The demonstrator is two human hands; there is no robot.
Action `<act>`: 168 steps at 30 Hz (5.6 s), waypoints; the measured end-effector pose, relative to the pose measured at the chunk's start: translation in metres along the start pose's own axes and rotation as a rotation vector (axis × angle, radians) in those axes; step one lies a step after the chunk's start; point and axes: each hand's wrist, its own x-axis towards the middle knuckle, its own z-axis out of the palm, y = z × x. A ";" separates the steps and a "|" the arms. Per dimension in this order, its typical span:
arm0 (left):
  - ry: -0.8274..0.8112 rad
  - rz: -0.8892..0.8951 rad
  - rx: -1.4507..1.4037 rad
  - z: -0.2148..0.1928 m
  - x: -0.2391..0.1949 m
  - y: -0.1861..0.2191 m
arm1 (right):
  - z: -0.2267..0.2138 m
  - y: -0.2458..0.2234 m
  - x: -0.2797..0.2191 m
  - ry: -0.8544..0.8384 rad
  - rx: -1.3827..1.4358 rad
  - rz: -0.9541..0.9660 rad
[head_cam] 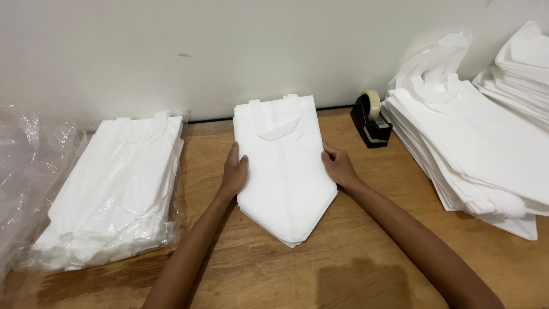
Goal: Folding white bags and organizing them into stacks on a workbench
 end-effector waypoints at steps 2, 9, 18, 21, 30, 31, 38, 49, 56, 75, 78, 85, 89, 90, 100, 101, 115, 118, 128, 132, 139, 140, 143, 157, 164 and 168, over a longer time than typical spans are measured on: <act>0.002 -0.017 -0.018 -0.003 0.000 0.000 | -0.001 -0.014 -0.008 -0.002 0.020 -0.005; 0.040 -0.009 0.009 -0.009 -0.018 0.047 | -0.012 -0.035 -0.020 -0.062 0.084 0.050; 0.016 0.362 0.323 0.031 0.000 0.107 | -0.066 -0.049 -0.056 -0.056 0.007 0.054; -0.045 0.464 0.414 0.068 0.012 0.131 | -0.089 -0.072 -0.082 -0.011 -0.031 0.062; -0.344 0.750 0.397 0.202 0.023 0.187 | -0.180 -0.040 -0.108 0.220 -0.215 -0.011; -0.357 0.766 0.390 0.214 0.020 0.191 | -0.186 -0.041 -0.116 0.240 -0.218 -0.004; -0.522 0.979 0.548 0.287 0.006 0.206 | -0.237 0.002 -0.143 0.420 -0.402 0.030; -0.749 0.991 0.698 0.349 0.007 0.200 | -0.261 0.037 -0.176 0.490 -0.920 -0.110; -0.578 1.108 0.688 0.344 0.006 0.194 | -0.244 0.023 -0.180 0.320 -1.044 0.100; -0.604 -0.066 -0.248 0.198 -0.060 0.281 | -0.133 -0.066 -0.168 0.284 -0.946 -0.126; -0.509 0.049 -0.257 0.204 -0.023 0.245 | -0.105 -0.077 -0.165 0.227 -0.907 -0.186; -0.300 0.075 -0.233 0.121 -0.034 0.239 | -0.066 -0.099 -0.148 0.026 -0.721 -0.312; -0.230 0.048 -0.323 0.071 -0.020 0.204 | -0.054 -0.076 -0.115 0.237 -0.604 -0.558; -0.215 0.019 -0.367 0.057 -0.022 0.198 | -0.051 -0.073 -0.108 0.290 -0.591 -0.567; -0.111 -0.240 -0.529 -0.019 0.001 0.101 | -0.029 -0.043 -0.034 -0.007 -0.113 -0.038; -0.096 -0.257 -0.442 -0.020 0.016 0.075 | -0.025 -0.043 -0.033 -0.018 -0.135 -0.009; 0.111 -0.098 0.237 -0.009 -0.003 0.020 | -0.007 -0.036 -0.031 -0.020 -0.206 -0.037; 0.026 -0.107 0.163 -0.002 -0.013 0.029 | -0.004 -0.034 -0.033 -0.048 -0.214 -0.044; -0.013 -0.149 0.307 0.008 -0.009 0.016 | 0.000 -0.022 -0.029 -0.032 -0.266 0.003; -0.029 -0.175 0.310 0.008 -0.001 0.013 | -0.004 -0.052 -0.048 -0.055 -0.227 0.016; 0.030 -0.126 0.331 0.001 -0.015 0.069 | -0.032 -0.029 -0.036 -0.043 -0.141 0.029; 0.065 -0.097 0.372 0.004 -0.017 0.074 | -0.036 -0.035 -0.041 -0.048 -0.159 0.028; 0.110 0.016 0.469 0.015 -0.028 0.101 | -0.051 -0.049 -0.061 -0.034 -0.161 0.023; -0.215 0.529 0.571 0.139 0.006 0.150 | -0.158 -0.040 -0.114 0.157 -0.283 0.100; -0.575 0.728 0.531 0.210 -0.003 0.192 | -0.210 -0.012 -0.143 0.343 -0.639 -0.020; -0.602 0.862 0.620 0.247 -0.011 0.209 | -0.225 -0.001 -0.156 0.419 -0.847 -0.008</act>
